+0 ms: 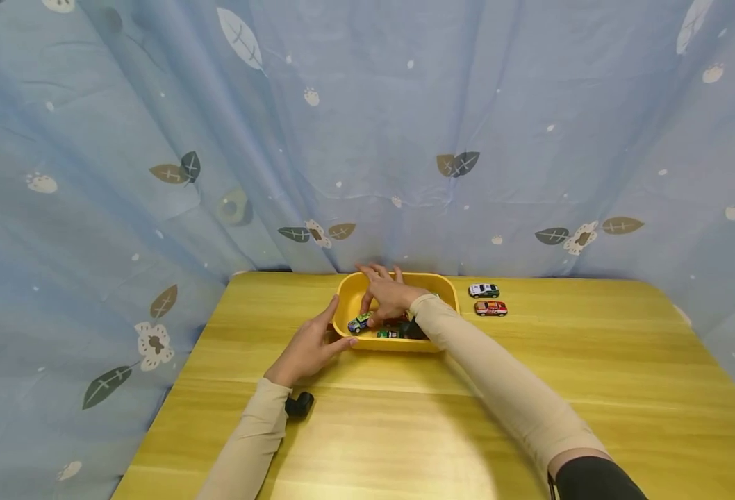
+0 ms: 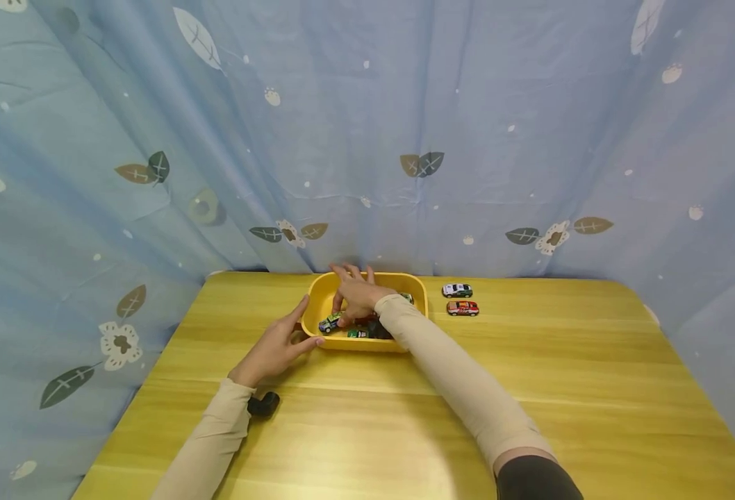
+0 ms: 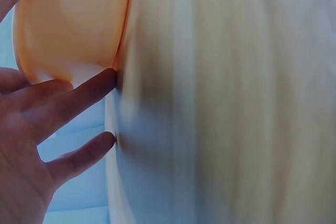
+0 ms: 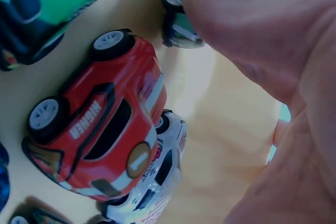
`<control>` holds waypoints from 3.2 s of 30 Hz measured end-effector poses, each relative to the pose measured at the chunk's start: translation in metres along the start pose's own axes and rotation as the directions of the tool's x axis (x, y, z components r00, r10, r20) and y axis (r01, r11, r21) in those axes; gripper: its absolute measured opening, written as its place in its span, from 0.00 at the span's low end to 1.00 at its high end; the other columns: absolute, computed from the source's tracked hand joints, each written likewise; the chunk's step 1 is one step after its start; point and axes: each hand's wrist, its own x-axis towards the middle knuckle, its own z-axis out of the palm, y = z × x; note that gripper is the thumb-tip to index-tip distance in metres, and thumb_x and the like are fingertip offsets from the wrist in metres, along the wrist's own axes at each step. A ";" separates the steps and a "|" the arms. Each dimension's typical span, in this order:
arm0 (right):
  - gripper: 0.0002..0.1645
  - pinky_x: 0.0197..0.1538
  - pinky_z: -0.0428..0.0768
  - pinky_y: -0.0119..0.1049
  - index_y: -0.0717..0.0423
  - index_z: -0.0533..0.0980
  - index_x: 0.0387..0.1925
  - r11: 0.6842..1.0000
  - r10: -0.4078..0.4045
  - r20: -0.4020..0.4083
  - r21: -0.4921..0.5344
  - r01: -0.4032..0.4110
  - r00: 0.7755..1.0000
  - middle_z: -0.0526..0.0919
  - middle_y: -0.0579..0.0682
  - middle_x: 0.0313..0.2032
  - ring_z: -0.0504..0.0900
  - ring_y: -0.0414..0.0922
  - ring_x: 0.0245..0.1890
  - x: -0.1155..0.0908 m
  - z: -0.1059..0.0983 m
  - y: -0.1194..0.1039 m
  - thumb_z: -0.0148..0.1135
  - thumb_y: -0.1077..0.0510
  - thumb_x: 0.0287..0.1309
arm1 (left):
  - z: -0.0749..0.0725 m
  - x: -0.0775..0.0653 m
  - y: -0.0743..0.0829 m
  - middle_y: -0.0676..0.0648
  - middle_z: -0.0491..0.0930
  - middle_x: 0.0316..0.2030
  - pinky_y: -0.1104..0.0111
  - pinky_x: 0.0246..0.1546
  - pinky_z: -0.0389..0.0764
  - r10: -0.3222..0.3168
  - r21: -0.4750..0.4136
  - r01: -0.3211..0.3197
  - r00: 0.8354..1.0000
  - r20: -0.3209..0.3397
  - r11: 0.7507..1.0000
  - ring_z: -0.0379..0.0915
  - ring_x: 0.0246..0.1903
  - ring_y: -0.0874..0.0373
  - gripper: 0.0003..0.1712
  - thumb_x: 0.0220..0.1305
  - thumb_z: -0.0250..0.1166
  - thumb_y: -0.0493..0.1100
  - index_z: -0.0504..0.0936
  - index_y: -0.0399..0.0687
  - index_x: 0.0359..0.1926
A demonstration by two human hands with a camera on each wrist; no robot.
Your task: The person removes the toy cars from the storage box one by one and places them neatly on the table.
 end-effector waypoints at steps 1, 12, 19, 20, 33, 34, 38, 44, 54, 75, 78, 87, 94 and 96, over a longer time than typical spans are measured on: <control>0.11 0.79 0.37 0.75 0.38 0.91 0.45 1.000 -0.004 -0.001 0.012 0.004 1.000 0.38 0.53 0.87 0.35 0.61 0.86 0.000 -0.001 0.001 0.79 0.46 0.61 | 0.000 0.000 0.000 0.34 0.73 0.73 0.50 0.65 0.81 0.004 0.003 -0.004 1.000 -0.003 1.000 0.84 0.61 0.46 0.60 0.71 0.69 0.62 0.44 0.42 0.86; 0.17 0.80 0.60 0.63 0.58 0.87 0.56 0.985 -0.143 -0.092 0.085 0.151 0.985 0.64 0.65 0.79 0.61 0.64 0.80 -0.008 -0.024 0.019 0.71 0.57 0.70 | 0.004 0.001 0.002 0.32 0.73 0.72 0.52 0.62 0.83 0.006 0.013 -0.006 1.000 0.001 1.000 0.85 0.58 0.47 0.61 0.71 0.70 0.62 0.45 0.39 0.85; 0.13 0.59 0.84 0.49 0.62 0.86 0.54 0.987 -0.118 -0.228 0.079 0.139 0.966 0.90 0.56 0.50 0.87 0.53 0.50 -0.033 -0.053 0.037 0.68 0.63 0.70 | 0.002 -0.002 0.004 0.32 0.71 0.74 0.51 0.66 0.80 -0.028 0.025 0.028 0.999 -0.015 0.999 0.83 0.61 0.45 0.60 0.70 0.70 0.63 0.46 0.40 0.86; 0.13 0.57 0.84 0.49 0.62 0.86 0.53 0.988 -0.111 -0.238 0.075 0.132 0.965 0.91 0.56 0.48 0.87 0.53 0.47 -0.038 -0.056 0.041 0.68 0.63 0.70 | 0.002 -0.002 0.005 0.32 0.70 0.74 0.51 0.67 0.79 -0.031 0.026 0.031 0.999 -0.015 0.999 0.83 0.61 0.45 0.60 0.70 0.70 0.63 0.46 0.40 0.86; 0.14 0.54 0.87 0.53 0.68 0.85 0.54 0.996 -0.032 -0.268 0.069 0.053 0.963 0.90 0.63 0.50 0.89 0.57 0.48 -0.115 -0.085 0.089 0.67 0.67 0.70 | 0.004 -0.001 0.004 0.32 0.69 0.75 0.51 0.65 0.81 -0.035 0.021 0.035 0.999 -0.014 0.999 0.83 0.61 0.44 0.60 0.71 0.69 0.64 0.45 0.43 0.86; 0.13 0.52 0.87 0.52 0.68 0.85 0.54 0.996 -0.020 -0.261 0.079 0.041 0.965 0.90 0.62 0.49 0.88 0.55 0.45 -0.119 -0.086 0.092 0.66 0.68 0.70 | 0.004 0.000 0.004 0.32 0.68 0.75 0.51 0.65 0.81 -0.036 0.016 0.037 0.999 -0.012 0.999 0.83 0.61 0.44 0.60 0.71 0.69 0.63 0.44 0.43 0.86; 0.12 0.52 0.84 0.51 0.66 0.86 0.52 0.996 0.014 -0.239 0.091 0.008 0.971 0.91 0.58 0.44 0.86 0.48 0.38 -0.140 -0.086 0.103 0.66 0.67 0.70 | 0.006 0.002 0.006 0.32 0.67 0.76 0.51 0.64 0.81 -0.035 0.003 0.035 0.999 -0.005 0.999 0.83 0.61 0.44 0.60 0.71 0.69 0.61 0.44 0.43 0.86; 0.15 0.57 0.85 0.56 0.67 0.86 0.54 0.998 0.057 -0.273 0.048 -0.046 0.960 0.90 0.62 0.49 0.90 0.56 0.46 -0.179 -0.074 0.121 0.68 0.66 0.69 | 0.010 0.005 0.005 0.34 0.66 0.77 0.51 0.66 0.80 -0.048 -0.010 0.048 0.999 0.009 0.999 0.82 0.62 0.45 0.60 0.71 0.68 0.65 0.43 0.47 0.87; 0.14 0.45 0.88 0.50 0.67 0.86 0.52 0.998 0.054 -0.332 0.036 -0.044 0.942 0.91 0.60 0.46 0.89 0.52 0.42 -0.204 -0.025 0.139 0.71 0.66 0.67 | -0.001 -0.004 -0.002 0.32 0.66 0.77 0.48 0.68 0.77 -0.068 0.014 0.068 0.998 0.012 0.998 0.81 0.64 0.43 0.61 0.71 0.67 0.66 0.43 0.46 0.87; 0.15 0.53 0.84 0.58 0.64 0.87 0.49 0.996 0.078 -0.400 -0.014 -0.091 0.913 0.90 0.59 0.43 0.87 0.58 0.45 -0.224 0.042 0.149 0.75 0.62 0.62 | 0.003 0.000 0.002 0.31 0.68 0.75 0.48 0.67 0.79 -0.046 0.022 0.046 0.999 0.011 0.999 0.82 0.62 0.42 0.60 0.72 0.68 0.64 0.43 0.44 0.87; 0.16 0.53 0.84 0.58 0.63 0.88 0.49 0.996 0.082 -0.435 -0.004 -0.093 0.897 0.90 0.58 0.43 0.87 0.57 0.44 -0.225 0.044 0.147 0.77 0.62 0.60 | 0.003 0.001 0.003 0.31 0.68 0.76 0.48 0.67 0.79 -0.043 0.023 0.043 0.999 0.005 0.999 0.82 0.63 0.42 0.61 0.71 0.68 0.64 0.43 0.44 0.86; 0.19 0.51 0.82 0.55 0.61 0.87 0.50 0.992 0.119 -0.471 0.031 -0.118 0.874 0.89 0.53 0.42 0.83 0.49 0.40 -0.226 0.052 0.149 0.80 0.58 0.59 | 0.003 0.000 0.002 0.32 0.67 0.76 0.48 0.67 0.78 -0.060 0.038 0.059 0.998 0.012 0.998 0.82 0.63 0.43 0.61 0.71 0.68 0.65 0.42 0.45 0.87; 0.19 0.51 0.82 0.54 0.60 0.87 0.50 0.992 0.124 -0.505 0.054 -0.112 0.854 0.89 0.53 0.42 0.84 0.51 0.43 -0.227 0.054 0.149 0.81 0.58 0.57 | 0.002 0.001 0.002 0.33 0.68 0.76 0.49 0.67 0.79 -0.059 0.043 0.059 0.998 0.002 0.997 0.82 0.62 0.43 0.60 0.72 0.67 0.65 0.42 0.47 0.87; 0.20 0.53 0.82 0.56 0.60 0.87 0.51 0.991 0.130 -0.497 0.067 -0.112 0.858 0.89 0.54 0.44 0.84 0.53 0.45 -0.229 0.054 0.148 0.81 0.58 0.58 | 0.003 0.001 0.003 0.33 0.68 0.76 0.48 0.68 0.78 -0.064 0.049 0.063 0.998 0.004 0.997 0.82 0.62 0.43 0.60 0.72 0.67 0.65 0.42 0.47 0.87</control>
